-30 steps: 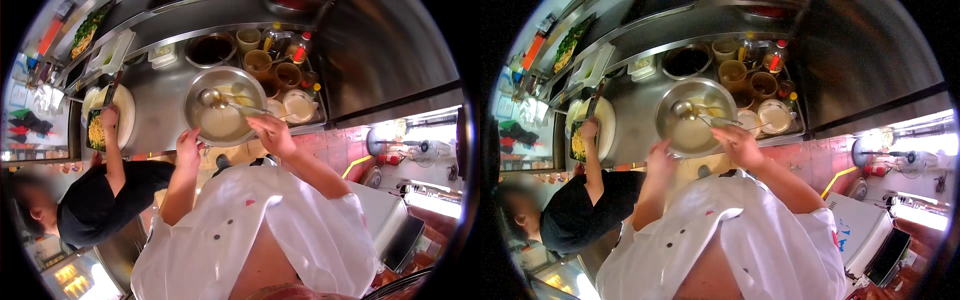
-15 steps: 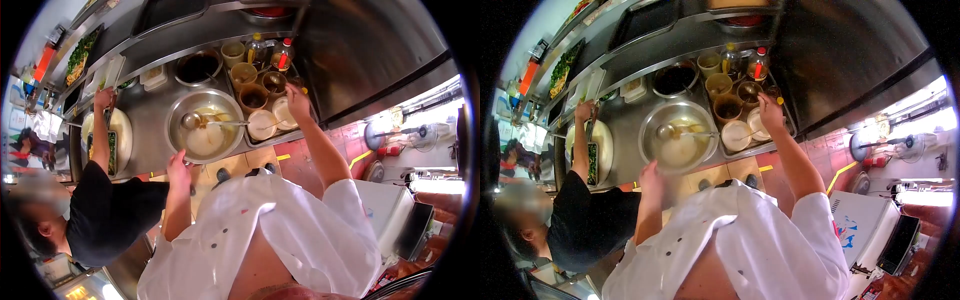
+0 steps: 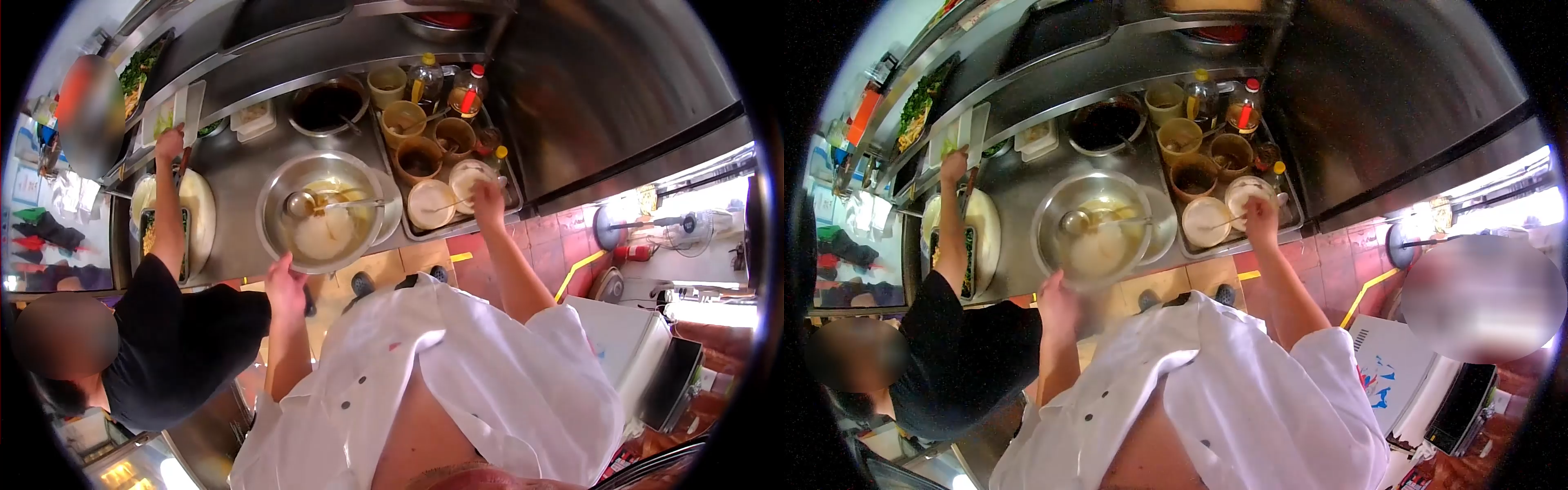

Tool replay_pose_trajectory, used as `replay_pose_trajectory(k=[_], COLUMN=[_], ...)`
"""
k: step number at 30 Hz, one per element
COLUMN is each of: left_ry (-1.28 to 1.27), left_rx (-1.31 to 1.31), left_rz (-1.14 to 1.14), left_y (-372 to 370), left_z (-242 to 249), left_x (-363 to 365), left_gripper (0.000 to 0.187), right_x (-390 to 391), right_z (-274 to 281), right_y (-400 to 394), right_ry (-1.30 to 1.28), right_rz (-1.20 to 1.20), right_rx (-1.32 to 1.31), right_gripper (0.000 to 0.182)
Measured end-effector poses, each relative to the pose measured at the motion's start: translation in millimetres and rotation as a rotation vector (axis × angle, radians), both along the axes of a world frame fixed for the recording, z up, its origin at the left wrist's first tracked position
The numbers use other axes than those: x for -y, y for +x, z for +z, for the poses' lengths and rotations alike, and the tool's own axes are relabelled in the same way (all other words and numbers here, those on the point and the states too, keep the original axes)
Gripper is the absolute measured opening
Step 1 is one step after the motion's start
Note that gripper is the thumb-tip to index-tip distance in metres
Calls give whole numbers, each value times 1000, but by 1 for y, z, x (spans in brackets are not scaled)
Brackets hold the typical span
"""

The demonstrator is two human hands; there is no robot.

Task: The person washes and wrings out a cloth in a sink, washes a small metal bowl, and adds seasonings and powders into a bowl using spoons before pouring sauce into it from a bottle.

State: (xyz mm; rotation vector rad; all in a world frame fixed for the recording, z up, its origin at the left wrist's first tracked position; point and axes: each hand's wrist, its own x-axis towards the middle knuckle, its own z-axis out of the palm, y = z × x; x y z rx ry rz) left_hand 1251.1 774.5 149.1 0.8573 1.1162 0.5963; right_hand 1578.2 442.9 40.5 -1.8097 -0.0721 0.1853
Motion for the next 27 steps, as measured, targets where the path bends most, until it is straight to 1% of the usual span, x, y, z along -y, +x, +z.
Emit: replay_pose_trajectory(k=[1,2,3,6,7,10,11,12,14,16,18,20,21,23,24,26,27], left_ry=[-64,-60,-56,-56,-60,-117,-16,87,193,213,251,-141,-119,-121,-125,-130,-132], left_rx=[-32,-39,-48,-67,-71,4,34,60,85,55,-9,83,108,69,51,98,116], left_rz=[22,30,37,36,35,-26,-87,-140,-161,-142,-152,-41,-94,-64,-47,9,34], left_y=[-1,-1,1,3,3,4,0,-4,-10,-8,-9,-4,-4,-5,-4,-4,-7], left_z=[-2,-1,1,5,6,14,6,-10,-16,-9,0,11,16,13,11,9,8], left_x=[-3,-2,-1,-4,-6,-12,-14,-16,-15,-12,-11,-18,-17,-20,-19,-17,-16], left_gripper=[15,15,15,16,16,17,17,17,17,17,19,31,28,16,11,10,10], right_x=[1,1,-5,-19,-24,-37,-37,-36,-31,-19,-11,-3,-1,-1,-1,-4,1], right_z=[-11,-25,-24,-7,-2,20,23,15,9,-9,0,6,10,20,27,36,21], right_y=[-11,-21,-30,-43,-46,-54,-57,-59,-70,-76,-90,-100,-106,-116,-118,-124,-118], right_ry=[36,71,107,43,78,46,76,5,1,-26,-82,-186,-202,-236,-255,-288,-196], right_rz=[51,101,149,206,240,305,315,341,350,417,456,503,499,487,493,504,525], right_rx=[-60,-121,-184,-279,-274,-288,-315,-270,-244,-292,-321,-337,-367,-422,-390,-331,-395], right_gripper=[27,26,25,24,24,25,24,23,22,21,21,21,20,20,20,20,19])
